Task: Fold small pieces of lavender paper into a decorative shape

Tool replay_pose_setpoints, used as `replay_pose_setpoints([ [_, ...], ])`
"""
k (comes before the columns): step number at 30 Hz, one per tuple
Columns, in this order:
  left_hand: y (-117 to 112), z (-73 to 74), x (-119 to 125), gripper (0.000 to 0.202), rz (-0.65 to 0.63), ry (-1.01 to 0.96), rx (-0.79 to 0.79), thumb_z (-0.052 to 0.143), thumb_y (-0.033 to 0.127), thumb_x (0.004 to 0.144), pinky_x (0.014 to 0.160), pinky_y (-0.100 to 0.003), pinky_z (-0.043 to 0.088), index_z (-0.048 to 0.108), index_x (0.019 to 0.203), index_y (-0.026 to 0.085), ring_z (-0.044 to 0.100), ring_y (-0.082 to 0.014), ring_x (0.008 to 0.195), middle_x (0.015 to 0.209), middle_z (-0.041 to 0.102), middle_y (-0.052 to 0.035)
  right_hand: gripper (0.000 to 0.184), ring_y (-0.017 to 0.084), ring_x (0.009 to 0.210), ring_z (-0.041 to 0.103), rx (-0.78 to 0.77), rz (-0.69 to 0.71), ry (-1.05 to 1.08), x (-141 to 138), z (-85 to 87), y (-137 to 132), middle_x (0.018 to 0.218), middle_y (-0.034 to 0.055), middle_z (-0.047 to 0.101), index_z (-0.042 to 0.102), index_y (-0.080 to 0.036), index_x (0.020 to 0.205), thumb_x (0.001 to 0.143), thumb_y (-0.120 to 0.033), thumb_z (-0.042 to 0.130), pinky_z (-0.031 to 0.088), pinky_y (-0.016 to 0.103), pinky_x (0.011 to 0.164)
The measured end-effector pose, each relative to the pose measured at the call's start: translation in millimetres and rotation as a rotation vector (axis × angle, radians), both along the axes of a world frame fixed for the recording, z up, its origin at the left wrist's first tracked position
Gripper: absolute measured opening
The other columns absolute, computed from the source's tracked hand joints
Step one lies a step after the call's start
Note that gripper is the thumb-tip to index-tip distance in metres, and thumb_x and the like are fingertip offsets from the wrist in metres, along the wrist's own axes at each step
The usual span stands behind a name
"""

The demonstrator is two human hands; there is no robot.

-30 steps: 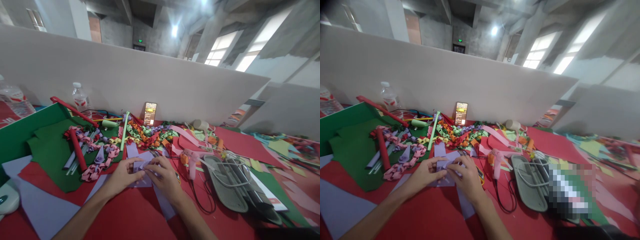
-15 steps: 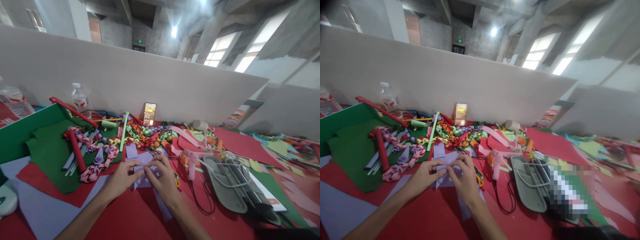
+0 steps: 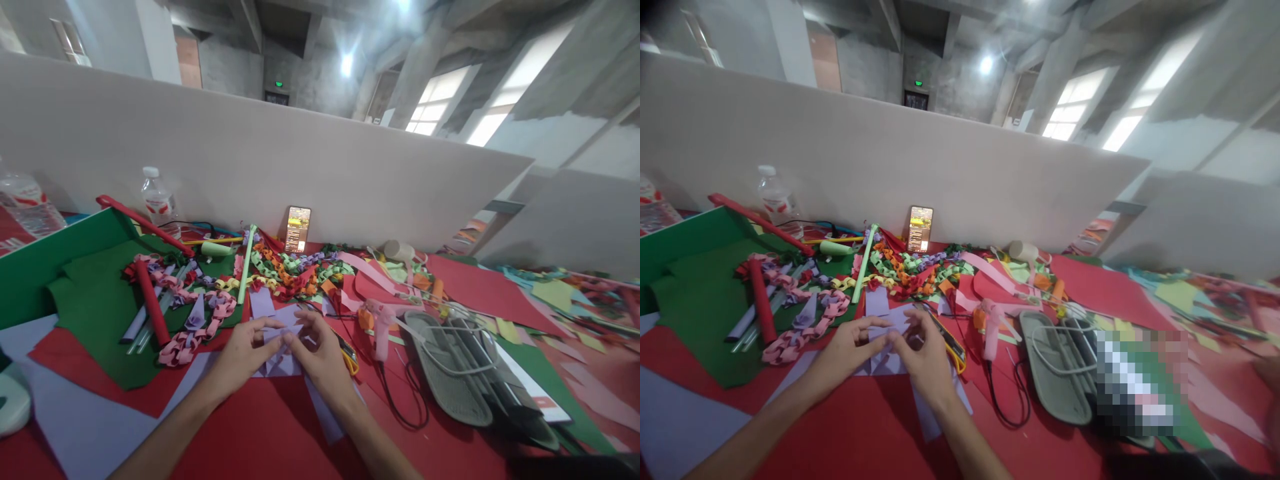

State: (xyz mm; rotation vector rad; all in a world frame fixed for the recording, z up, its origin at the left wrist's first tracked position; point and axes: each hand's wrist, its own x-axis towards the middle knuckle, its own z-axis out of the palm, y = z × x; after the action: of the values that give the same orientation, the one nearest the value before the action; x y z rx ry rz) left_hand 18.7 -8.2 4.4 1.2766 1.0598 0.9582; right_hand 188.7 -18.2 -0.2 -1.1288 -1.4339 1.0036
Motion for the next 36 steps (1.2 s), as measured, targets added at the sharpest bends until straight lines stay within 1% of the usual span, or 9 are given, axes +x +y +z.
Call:
replay_pose_setpoints([
  [3, -0.5, -2.1, -2.3, 0.05, -0.008, 0.032, 0.032, 0.073, 0.052, 0.079, 0.043, -0.02, 0.023, 0.065, 0.113, 0.015, 0.036, -0.0084, 0.043, 0.051, 0.048, 0.0082, 0.032, 0.016, 0.062, 0.06, -0.079, 0.053, 0.002, -1.8, 3.6, -0.2, 0.069, -0.0012, 0.062, 0.065, -0.018, 0.097, 0.084, -0.046, 0.072, 0.049, 0.025, 0.058],
  [6, -1.6, -0.8, -3.3, 0.052, -0.036, 0.027, 0.039, 0.07, 0.051, 0.082, 0.044, -0.02, 0.025, 0.062, 0.119, 0.015, 0.035, -0.0088, 0.046, 0.053, 0.046, 0.0079, 0.033, 0.014, 0.059, 0.055, -0.086, 0.061, -0.008, -2.5, 7.0, -0.1, 0.063, -0.001, 0.061, 0.063, -0.018, 0.074, 0.086, -0.048, 0.069, 0.043, 0.025, 0.056],
  [11, -4.0, 4.1, -2.1, 0.051, -0.02, 0.073, 0.061, 0.069, 0.051, 0.083, 0.044, -0.021, 0.019, 0.065, 0.119, 0.016, 0.026, -0.0091, 0.046, 0.049, 0.035, 0.0104, 0.031, 0.015, 0.065, 0.054, -0.007, -0.013, 0.002, -0.8, 3.7, 2.2, 0.067, -0.0002, 0.061, 0.065, -0.018, 0.069, 0.083, -0.045, 0.073, 0.045, 0.026, 0.062],
  [16, -3.8, 2.5, -1.6, 0.054, -0.016, 0.084, 0.056, 0.068, 0.055, 0.081, 0.045, -0.022, 0.018, 0.066, 0.117, 0.015, 0.025, -0.01, 0.046, 0.049, 0.032, 0.0108, 0.03, 0.015, 0.066, 0.055, 0.034, -0.05, -0.052, 0.5, 2.6, 3.3, 0.067, 0.0004, 0.06, 0.066, -0.018, 0.063, 0.083, -0.04, 0.072, 0.044, 0.025, 0.062],
  [23, 0.8, -7.3, -0.3, 0.052, 0.025, 0.046, 0.043, 0.072, 0.053, 0.079, 0.044, -0.021, 0.023, 0.069, 0.112, 0.014, 0.03, -0.0089, 0.045, 0.051, 0.037, 0.0102, 0.034, 0.014, 0.063, 0.049, 0.043, -0.068, -0.099, -1.1, 5.1, 1.0, 0.064, -0.0012, 0.054, 0.061, -0.018, 0.06, 0.086, -0.038, 0.069, 0.039, 0.025, 0.059],
  [26, 3.5, -13.2, 1.0, 0.045, 0.07, 0.013, 0.044, 0.074, 0.051, 0.077, 0.046, -0.021, 0.031, 0.07, 0.103, 0.015, 0.041, -0.0103, 0.049, 0.057, 0.051, 0.0054, 0.037, 0.013, 0.062, 0.045, 0.041, -0.071, -0.111, -1.4, 4.1, 0.6, 0.063, -0.002, 0.05, 0.058, -0.018, 0.06, 0.088, -0.04, 0.066, 0.036, 0.025, 0.058],
  [29, 6.8, -18.8, 1.7, 0.039, 0.051, -0.03, 0.05, 0.074, 0.049, 0.078, 0.05, -0.022, 0.037, 0.071, 0.095, 0.014, 0.05, -0.0127, 0.057, 0.066, 0.061, 0.0001, 0.037, 0.013, 0.061, 0.042, 0.03, -0.077, -0.1, -1.7, 3.8, 0.7, 0.062, -0.0029, 0.046, 0.055, -0.018, 0.06, 0.088, -0.041, 0.066, 0.034, 0.025, 0.057],
  [33, 8.7, -20.5, 1.4, 0.038, 0.024, -0.039, 0.06, 0.072, 0.049, 0.08, 0.05, -0.022, 0.037, 0.073, 0.088, 0.012, 0.05, -0.0123, 0.056, 0.065, 0.061, -0.0004, 0.038, 0.013, 0.061, 0.04, 0.034, -0.107, -0.088, -2.5, 3.5, 0.6, 0.062, -0.0037, 0.043, 0.051, -0.019, 0.06, 0.088, -0.04, 0.066, 0.032, 0.025, 0.057],
  [36, 7.8, -19.4, 1.1, 0.041, 0.043, -0.017, 0.066, 0.073, 0.051, 0.079, 0.049, -0.022, 0.037, 0.073, 0.087, 0.011, 0.051, -0.0129, 0.055, 0.062, 0.061, -0.0006, 0.037, 0.013, 0.061, 0.04, 0.041, -0.111, -0.083, -2.7, 2.8, 0.7, 0.063, -0.0036, 0.044, 0.051, -0.019, 0.061, 0.088, -0.04, 0.066, 0.033, 0.025, 0.058],
])
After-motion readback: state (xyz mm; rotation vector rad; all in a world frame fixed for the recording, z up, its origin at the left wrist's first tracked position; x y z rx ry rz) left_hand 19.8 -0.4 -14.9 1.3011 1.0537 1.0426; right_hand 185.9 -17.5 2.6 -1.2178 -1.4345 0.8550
